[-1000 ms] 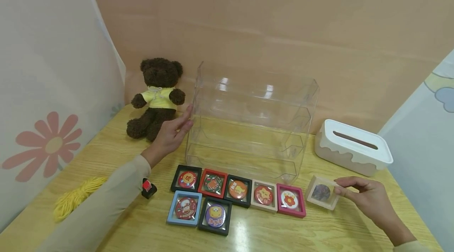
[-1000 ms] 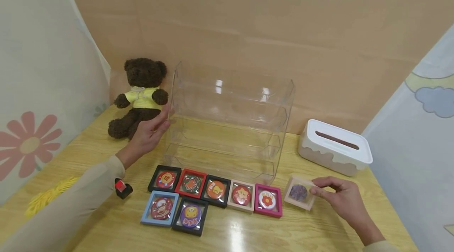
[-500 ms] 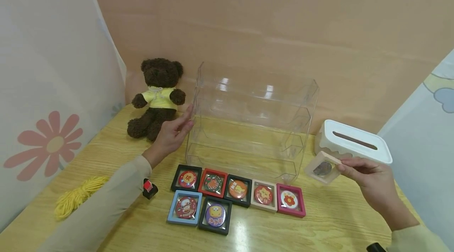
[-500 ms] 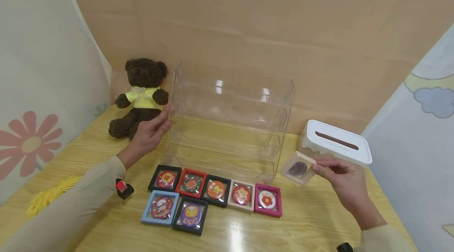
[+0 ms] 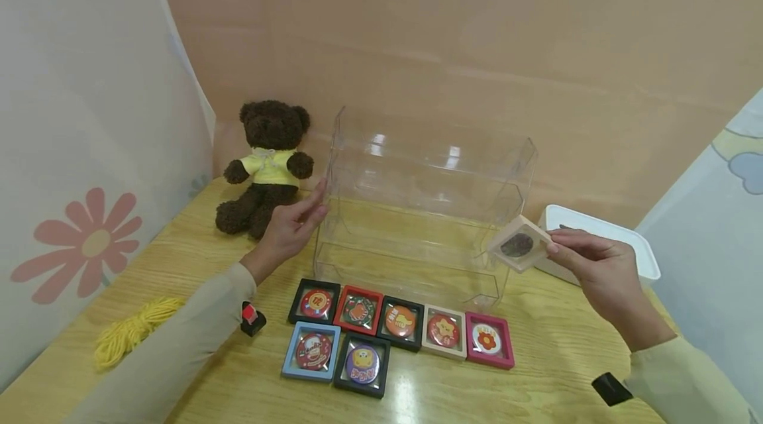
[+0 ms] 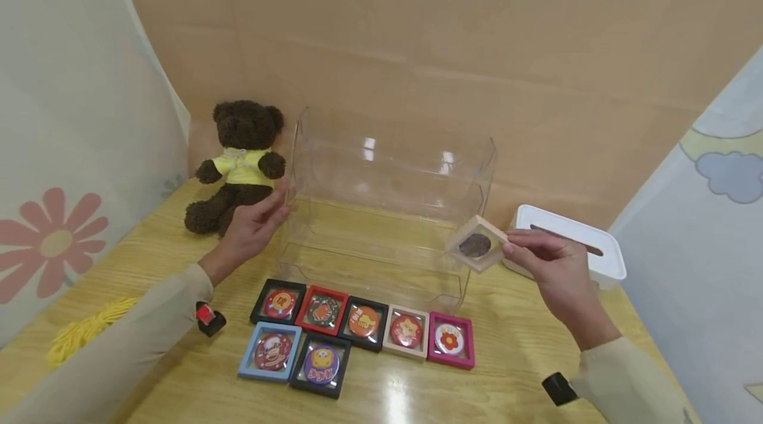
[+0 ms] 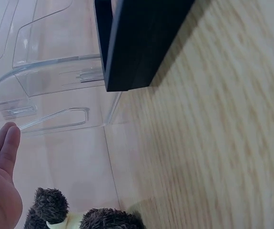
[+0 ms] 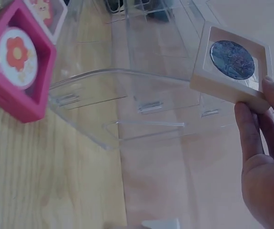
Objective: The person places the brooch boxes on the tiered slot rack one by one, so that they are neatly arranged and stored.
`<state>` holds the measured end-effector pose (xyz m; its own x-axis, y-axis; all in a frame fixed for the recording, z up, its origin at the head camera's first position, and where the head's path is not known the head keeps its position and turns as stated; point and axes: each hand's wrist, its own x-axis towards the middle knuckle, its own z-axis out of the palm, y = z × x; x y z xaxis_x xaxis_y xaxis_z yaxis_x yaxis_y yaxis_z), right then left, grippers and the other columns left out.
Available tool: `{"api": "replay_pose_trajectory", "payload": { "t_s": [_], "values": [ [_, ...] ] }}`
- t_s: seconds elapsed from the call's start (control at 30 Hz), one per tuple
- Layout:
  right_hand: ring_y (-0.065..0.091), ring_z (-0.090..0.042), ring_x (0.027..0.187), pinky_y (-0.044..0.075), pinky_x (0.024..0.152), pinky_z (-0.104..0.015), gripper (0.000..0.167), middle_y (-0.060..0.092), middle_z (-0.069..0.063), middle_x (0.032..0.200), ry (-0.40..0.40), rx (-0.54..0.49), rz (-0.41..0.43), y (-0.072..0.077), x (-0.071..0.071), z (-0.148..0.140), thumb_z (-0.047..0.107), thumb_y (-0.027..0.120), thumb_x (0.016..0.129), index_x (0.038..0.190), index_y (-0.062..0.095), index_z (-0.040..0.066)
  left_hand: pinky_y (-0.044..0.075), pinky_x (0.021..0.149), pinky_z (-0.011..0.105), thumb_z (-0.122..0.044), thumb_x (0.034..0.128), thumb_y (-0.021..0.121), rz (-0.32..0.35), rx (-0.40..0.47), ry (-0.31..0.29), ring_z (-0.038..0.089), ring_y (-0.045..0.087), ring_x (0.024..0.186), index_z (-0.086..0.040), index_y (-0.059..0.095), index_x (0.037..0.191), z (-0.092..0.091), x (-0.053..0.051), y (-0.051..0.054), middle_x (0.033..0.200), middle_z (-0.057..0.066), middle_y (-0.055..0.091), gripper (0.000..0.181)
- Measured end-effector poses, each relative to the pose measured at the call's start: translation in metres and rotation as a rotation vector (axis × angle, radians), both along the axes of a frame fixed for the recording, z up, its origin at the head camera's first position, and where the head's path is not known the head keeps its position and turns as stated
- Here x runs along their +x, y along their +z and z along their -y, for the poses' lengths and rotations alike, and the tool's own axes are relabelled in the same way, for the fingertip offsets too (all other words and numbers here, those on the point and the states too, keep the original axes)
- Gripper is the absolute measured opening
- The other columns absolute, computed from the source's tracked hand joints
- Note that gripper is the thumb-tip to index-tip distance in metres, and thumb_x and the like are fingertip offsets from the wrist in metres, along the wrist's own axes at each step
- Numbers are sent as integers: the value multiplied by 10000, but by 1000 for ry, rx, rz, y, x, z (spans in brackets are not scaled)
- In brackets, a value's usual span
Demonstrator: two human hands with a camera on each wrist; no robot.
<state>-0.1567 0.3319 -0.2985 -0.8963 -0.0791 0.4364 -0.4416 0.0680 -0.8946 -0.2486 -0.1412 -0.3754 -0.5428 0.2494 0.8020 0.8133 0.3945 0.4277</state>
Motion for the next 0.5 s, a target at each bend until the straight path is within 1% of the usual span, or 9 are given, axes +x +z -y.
{"api": "replay_pose_trajectory", "payload": {
  "t_s": [0.07, 0.13, 0.27, 0.3, 0.43, 0.5],
  "values": [
    [631, -111, 967, 522, 759, -241, 144, 691, -48, 1008, 6, -23, 4, 4, -4, 4, -177, 609, 833, 953, 682, -147, 559, 642, 398, -196, 973, 567, 0, 2, 0, 241, 678, 851, -37, 464, 1387, 0, 0, 0, 1204, 154, 580, 455],
    [664, -138, 896, 533, 735, -261, 156, 691, -60, 1003, 32, -64, -3, 7, -9, 7, -196, 596, 830, 952, 681, -150, 559, 644, 397, -175, 968, 575, 8, 0, -2, 235, 677, 859, -41, 460, 1390, 1, 0, 0, 1208, 150, 577, 458],
    [672, -149, 869, 541, 720, -269, 179, 692, -69, 994, 70, -116, -15, 15, -17, 15, -208, 588, 827, 947, 692, -125, 559, 661, 381, -127, 958, 586, 26, -7, -2, 221, 675, 877, -54, 449, 1402, 2, 0, -1, 1224, 137, 570, 470],
    [673, -151, 867, 540, 726, -268, 184, 693, -72, 987, 80, -125, -16, 17, -19, 17, -211, 587, 826, 944, 694, -119, 560, 661, 362, -109, 952, 592, 27, -7, -1, 219, 675, 875, -55, 452, 1400, 3, 0, -1, 1230, 135, 566, 473],
    [666, -165, 883, 532, 757, -264, 190, 694, -86, 984, 128, -143, -41, 27, -28, 24, -229, 571, 824, 935, 684, -126, 540, 644, 225, 23, 901, 617, 27, 10, -14, 208, 678, 852, -37, 471, 1384, 4, 0, -1, 1249, 123, 562, 508],
    [669, -168, 870, 531, 757, -260, 186, 697, -91, 971, 133, -143, -56, 32, -32, 27, -240, 578, 811, 923, 682, -134, 519, 626, 177, 53, 883, 625, 24, 16, -17, 199, 679, 827, -32, 480, 1377, 4, 0, -1, 1243, 119, 570, 522]
  ]
}}
